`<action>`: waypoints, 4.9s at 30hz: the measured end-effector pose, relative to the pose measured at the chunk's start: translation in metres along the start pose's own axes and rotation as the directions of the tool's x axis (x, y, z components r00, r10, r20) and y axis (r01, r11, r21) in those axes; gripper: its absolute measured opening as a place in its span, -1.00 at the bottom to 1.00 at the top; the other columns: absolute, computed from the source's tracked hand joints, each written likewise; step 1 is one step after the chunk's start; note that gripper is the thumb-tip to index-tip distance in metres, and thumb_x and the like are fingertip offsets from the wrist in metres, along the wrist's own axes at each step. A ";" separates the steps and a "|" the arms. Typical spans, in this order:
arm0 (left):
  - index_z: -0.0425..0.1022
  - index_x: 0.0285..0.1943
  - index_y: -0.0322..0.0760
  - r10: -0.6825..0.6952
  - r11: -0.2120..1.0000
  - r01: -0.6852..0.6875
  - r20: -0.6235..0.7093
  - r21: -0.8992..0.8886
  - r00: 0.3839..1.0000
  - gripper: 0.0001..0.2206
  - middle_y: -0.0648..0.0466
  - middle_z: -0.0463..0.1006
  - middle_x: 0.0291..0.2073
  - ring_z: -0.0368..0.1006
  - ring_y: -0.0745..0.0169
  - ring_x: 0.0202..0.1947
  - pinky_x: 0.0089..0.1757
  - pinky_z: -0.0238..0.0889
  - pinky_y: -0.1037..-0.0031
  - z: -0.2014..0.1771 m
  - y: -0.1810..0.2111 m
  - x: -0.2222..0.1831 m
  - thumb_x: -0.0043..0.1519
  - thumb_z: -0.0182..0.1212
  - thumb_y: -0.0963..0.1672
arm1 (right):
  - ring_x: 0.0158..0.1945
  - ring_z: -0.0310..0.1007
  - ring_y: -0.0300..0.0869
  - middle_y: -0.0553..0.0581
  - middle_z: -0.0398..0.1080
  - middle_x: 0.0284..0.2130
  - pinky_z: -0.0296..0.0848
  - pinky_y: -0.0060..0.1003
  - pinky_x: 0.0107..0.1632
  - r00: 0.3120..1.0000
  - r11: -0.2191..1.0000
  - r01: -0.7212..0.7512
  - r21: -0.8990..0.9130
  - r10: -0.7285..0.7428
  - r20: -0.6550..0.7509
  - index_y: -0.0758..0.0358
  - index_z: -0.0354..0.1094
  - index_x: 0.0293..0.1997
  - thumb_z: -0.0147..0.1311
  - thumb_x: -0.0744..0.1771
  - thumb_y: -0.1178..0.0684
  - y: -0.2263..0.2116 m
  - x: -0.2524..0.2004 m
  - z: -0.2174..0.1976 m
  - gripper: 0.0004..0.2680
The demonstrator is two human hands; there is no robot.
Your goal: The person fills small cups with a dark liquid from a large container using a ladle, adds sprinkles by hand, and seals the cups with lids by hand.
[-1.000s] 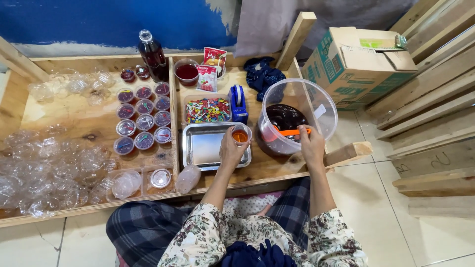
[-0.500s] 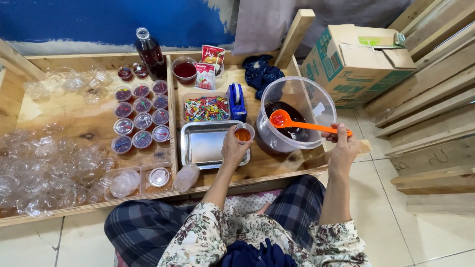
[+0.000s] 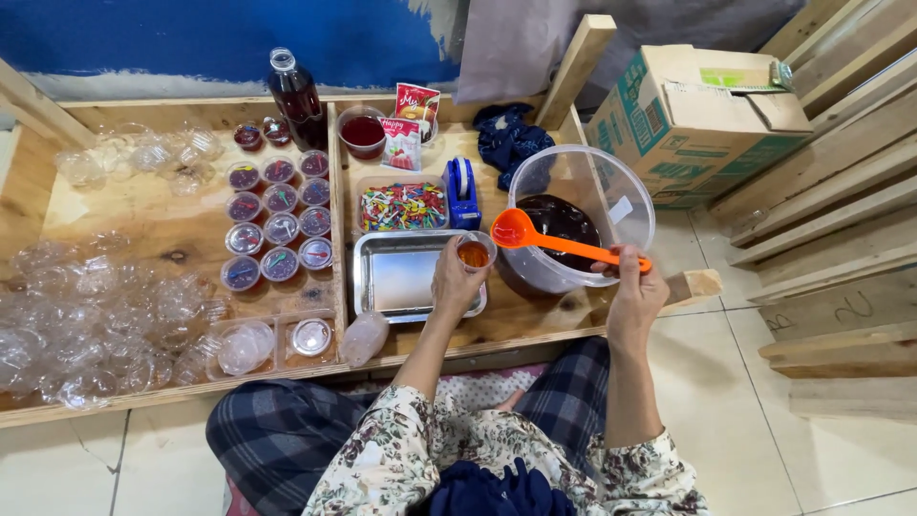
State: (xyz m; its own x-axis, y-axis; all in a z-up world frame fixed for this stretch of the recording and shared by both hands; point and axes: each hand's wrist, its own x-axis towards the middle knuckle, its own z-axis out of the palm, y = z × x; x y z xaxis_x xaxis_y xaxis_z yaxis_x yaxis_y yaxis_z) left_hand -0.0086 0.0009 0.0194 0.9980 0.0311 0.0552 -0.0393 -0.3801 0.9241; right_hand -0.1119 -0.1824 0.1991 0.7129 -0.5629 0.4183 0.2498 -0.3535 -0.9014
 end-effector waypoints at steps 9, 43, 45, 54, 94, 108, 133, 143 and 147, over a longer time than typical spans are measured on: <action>0.25 0.34 -0.20 -0.021 1.000 0.022 0.016 -0.017 1.000 -0.30 -0.15 0.47 0.11 0.42 -0.26 0.17 0.09 0.35 0.04 -0.003 -0.002 0.000 0.05 0.52 -0.01 | -0.41 0.36 -0.33 0.10 0.51 -0.54 0.37 -0.45 -0.16 0.996 0.990 0.040 -0.136 -0.029 0.082 0.13 0.52 -0.13 0.01 0.45 -0.01 -0.005 -0.029 0.016 -0.85; 0.22 0.35 -0.17 -0.026 1.000 0.026 0.012 -0.013 1.000 -0.27 -0.15 0.44 0.14 0.39 -0.28 0.19 0.10 0.32 0.01 0.004 -0.001 0.000 0.03 0.51 0.00 | -0.36 0.39 0.00 0.18 0.49 -0.48 0.35 -0.09 -0.10 0.998 0.939 0.066 -0.339 -0.057 0.035 0.17 0.45 -0.05 -0.10 0.50 -0.05 0.084 0.026 0.005 -0.80; 0.22 0.36 -0.13 -0.061 0.998 0.061 0.040 -0.010 0.997 -0.27 -0.11 0.44 0.14 0.39 -0.22 0.20 0.11 0.33 0.07 0.001 -0.001 0.000 0.03 0.52 0.00 | -0.14 0.51 0.10 0.11 0.56 -0.42 0.36 -0.02 0.00 0.967 0.842 0.083 -0.532 0.062 0.249 0.07 0.45 0.02 -0.10 0.48 -0.14 0.113 0.032 0.006 -0.79; 0.20 0.36 -0.14 -0.057 0.998 0.057 0.019 0.013 0.998 -0.24 -0.16 0.44 0.14 0.38 -0.31 0.19 0.14 0.30 -0.03 0.003 -0.009 0.004 -0.01 0.52 0.01 | -0.25 0.49 -0.11 -0.01 0.53 -0.51 0.36 -0.19 -0.08 0.958 0.863 -0.088 -0.498 0.211 0.196 -0.06 0.48 -0.06 -0.11 0.46 -0.15 0.113 0.034 0.002 -0.80; 0.19 0.38 -0.29 -0.095 0.995 0.095 -0.022 -0.026 0.995 -0.28 -0.24 0.42 0.16 0.37 -0.33 0.21 0.12 0.28 -0.04 -0.029 -0.009 -0.009 0.09 0.46 -0.01 | -0.26 0.48 -0.05 0.04 0.53 -0.36 0.44 -0.28 -0.08 0.845 0.856 0.498 -0.140 -0.443 0.299 0.13 0.56 -0.13 0.06 0.41 0.10 0.027 -0.056 0.035 -0.89; 0.19 0.37 -0.26 -0.123 0.992 0.123 -0.076 -0.008 0.990 -0.28 -0.22 0.42 0.14 0.38 -0.30 0.19 0.11 0.31 -0.01 -0.044 -0.021 -0.010 0.08 0.49 -0.02 | -0.21 0.49 -0.04 0.02 0.56 -0.30 0.42 -0.22 -0.05 0.740 0.769 0.638 -0.047 -0.595 0.315 0.21 0.55 -0.16 0.09 0.38 0.16 0.019 -0.061 0.045 -0.91; 0.21 0.36 -0.20 -0.111 0.994 0.111 -0.140 -0.004 0.984 -0.25 -0.22 0.42 0.14 0.39 -0.33 0.18 0.14 0.29 -0.03 -0.058 -0.044 -0.015 0.02 0.50 0.02 | 0.03 0.40 -0.16 -0.05 0.42 -0.15 0.28 -0.25 -0.01 0.488 0.352 0.870 -0.346 -0.510 0.709 -0.16 0.39 0.18 -0.07 0.39 -0.24 0.241 -0.129 0.073 -0.73; 0.22 0.37 -0.17 -0.118 0.993 0.118 -0.143 -0.006 0.983 -0.24 -0.18 0.43 0.14 0.40 -0.30 0.18 0.15 0.29 0.00 -0.064 -0.046 -0.019 0.01 0.51 0.03 | 0.15 0.34 -0.13 -0.06 0.41 -0.06 0.29 -0.13 0.11 0.618 0.444 0.754 -0.484 -0.229 0.752 -0.21 0.40 0.14 -0.08 0.37 -0.32 0.241 -0.136 0.074 -0.72; 0.20 0.37 -0.21 -0.120 0.993 0.120 -0.149 -0.011 0.981 -0.24 -0.22 0.42 0.14 0.39 -0.34 0.18 0.15 0.28 -0.02 -0.063 -0.053 -0.018 0.02 0.50 0.02 | 0.11 0.40 -0.10 -0.02 0.45 -0.08 0.39 -0.13 0.03 0.716 0.641 0.578 -0.505 -0.102 0.691 -0.17 0.50 0.03 -0.01 0.39 -0.25 0.241 -0.128 0.085 -0.78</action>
State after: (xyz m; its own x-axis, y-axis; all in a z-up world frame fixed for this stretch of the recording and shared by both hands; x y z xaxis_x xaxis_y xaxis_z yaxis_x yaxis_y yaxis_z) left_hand -0.0275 0.0782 -0.0067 0.9767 0.2144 -0.0004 0.0801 -0.3635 0.9282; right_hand -0.0875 -0.1316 -0.0813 0.9375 0.1492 0.3144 0.2415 -0.9293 -0.2793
